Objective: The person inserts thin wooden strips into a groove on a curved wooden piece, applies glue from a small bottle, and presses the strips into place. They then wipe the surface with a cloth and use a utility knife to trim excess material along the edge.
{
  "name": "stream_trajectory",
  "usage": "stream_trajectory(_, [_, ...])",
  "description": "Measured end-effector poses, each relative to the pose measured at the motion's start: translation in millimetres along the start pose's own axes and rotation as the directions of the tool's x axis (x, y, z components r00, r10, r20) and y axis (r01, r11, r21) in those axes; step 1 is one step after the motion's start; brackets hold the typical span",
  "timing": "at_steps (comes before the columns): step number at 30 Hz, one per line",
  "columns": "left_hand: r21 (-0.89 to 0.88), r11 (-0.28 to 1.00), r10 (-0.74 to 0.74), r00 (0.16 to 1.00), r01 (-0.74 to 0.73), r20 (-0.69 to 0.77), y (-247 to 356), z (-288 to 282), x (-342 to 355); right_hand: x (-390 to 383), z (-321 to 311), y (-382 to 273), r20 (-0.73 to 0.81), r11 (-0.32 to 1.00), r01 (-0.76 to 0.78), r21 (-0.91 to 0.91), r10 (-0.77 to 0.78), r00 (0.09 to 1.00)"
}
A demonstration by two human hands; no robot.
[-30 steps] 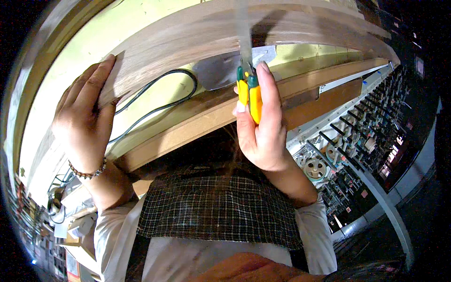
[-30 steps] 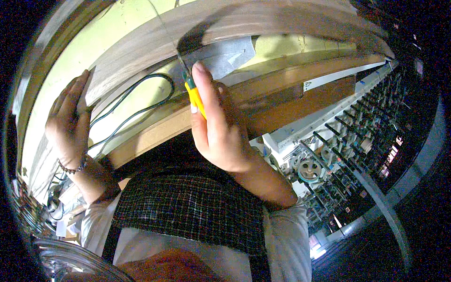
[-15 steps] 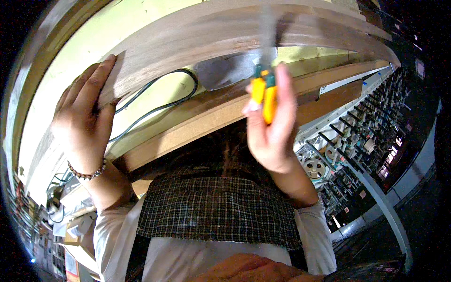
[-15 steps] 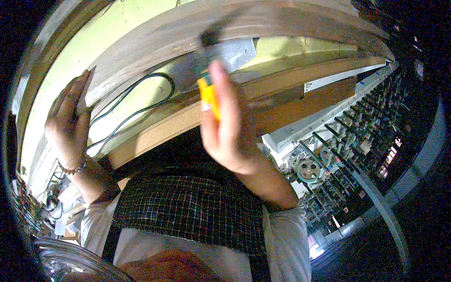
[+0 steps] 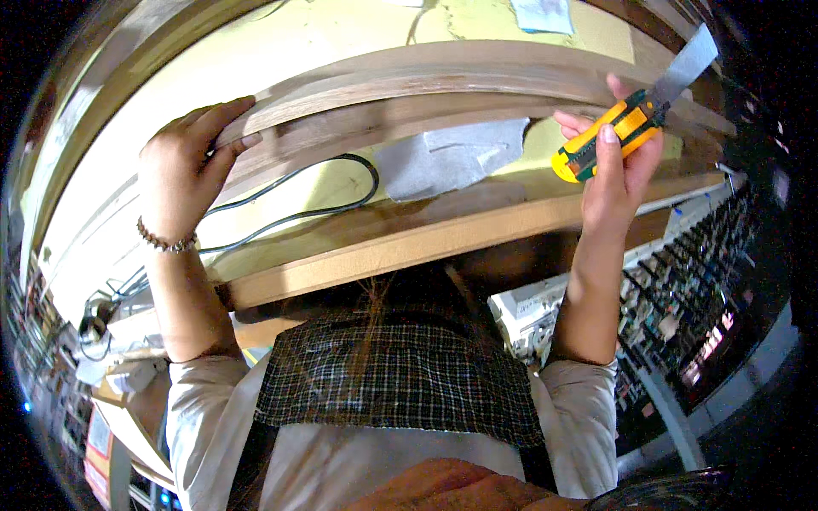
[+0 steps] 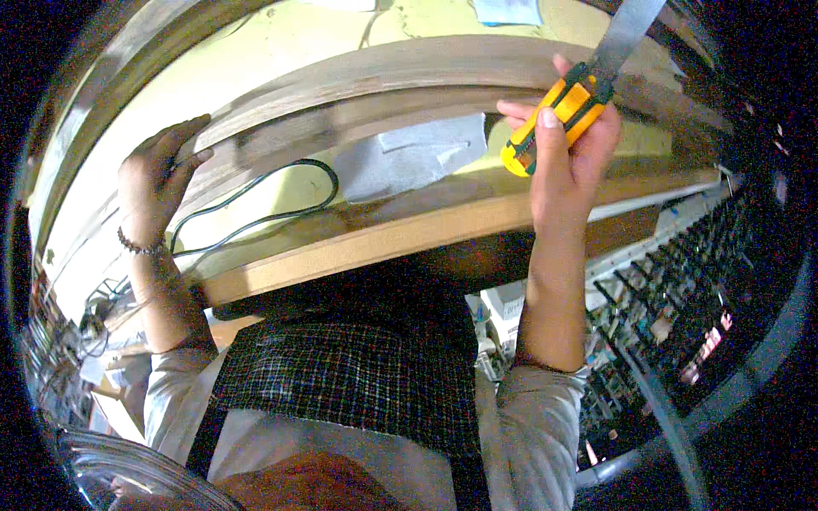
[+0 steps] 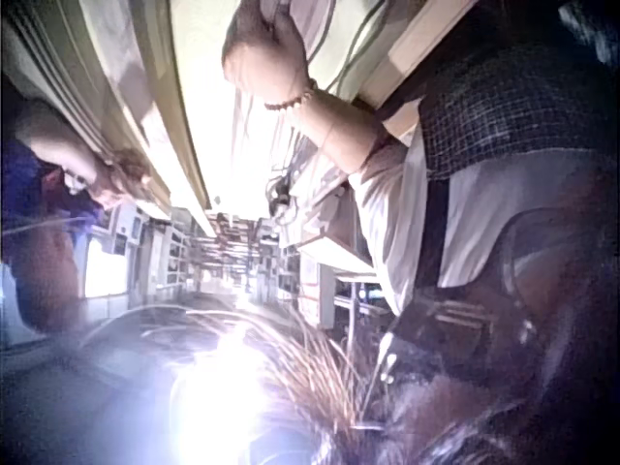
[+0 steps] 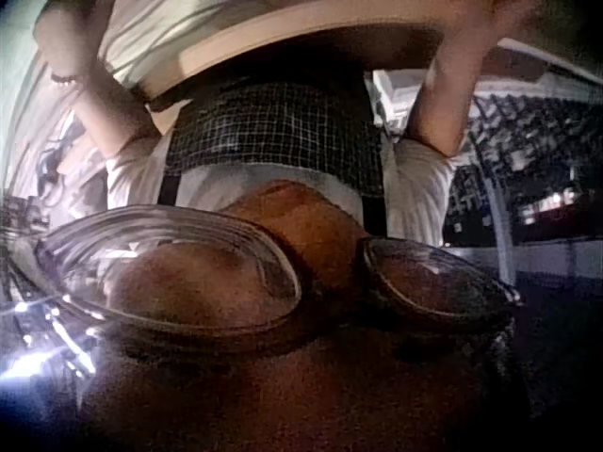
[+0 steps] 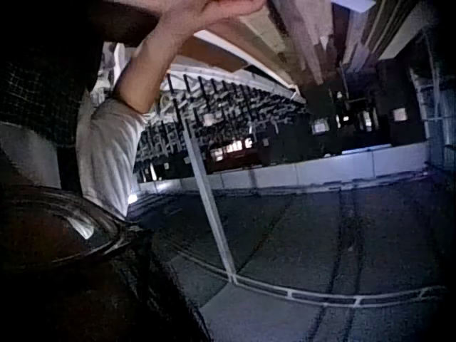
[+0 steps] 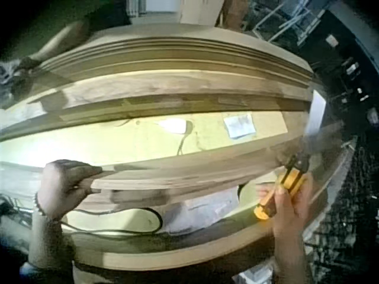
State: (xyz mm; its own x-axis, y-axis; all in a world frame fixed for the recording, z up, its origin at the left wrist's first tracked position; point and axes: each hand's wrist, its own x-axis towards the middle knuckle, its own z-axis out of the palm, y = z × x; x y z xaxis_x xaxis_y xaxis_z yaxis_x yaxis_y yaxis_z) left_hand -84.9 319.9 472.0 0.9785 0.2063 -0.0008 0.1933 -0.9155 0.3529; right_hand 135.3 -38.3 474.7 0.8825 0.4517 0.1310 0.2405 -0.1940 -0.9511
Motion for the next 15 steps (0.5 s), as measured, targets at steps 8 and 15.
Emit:
stream_trajectory(8, [0.064, 0.991, 0.109, 0.990, -0.115, 0.086, 8.8, 14.5, 17.7, 26.4, 13.2, 42.7, 0.005, 0.991, -0.052, 0.122, 0.052, 0.999])
stream_trajectory(15, [0.222, 0.857, 0.470, 0.882, -0.464, 0.029, 46.0, 41.5, 55.3, 22.6, 18.0, 44.0, -0.095, 0.987, -0.154, 0.038, 0.157, 0.983])
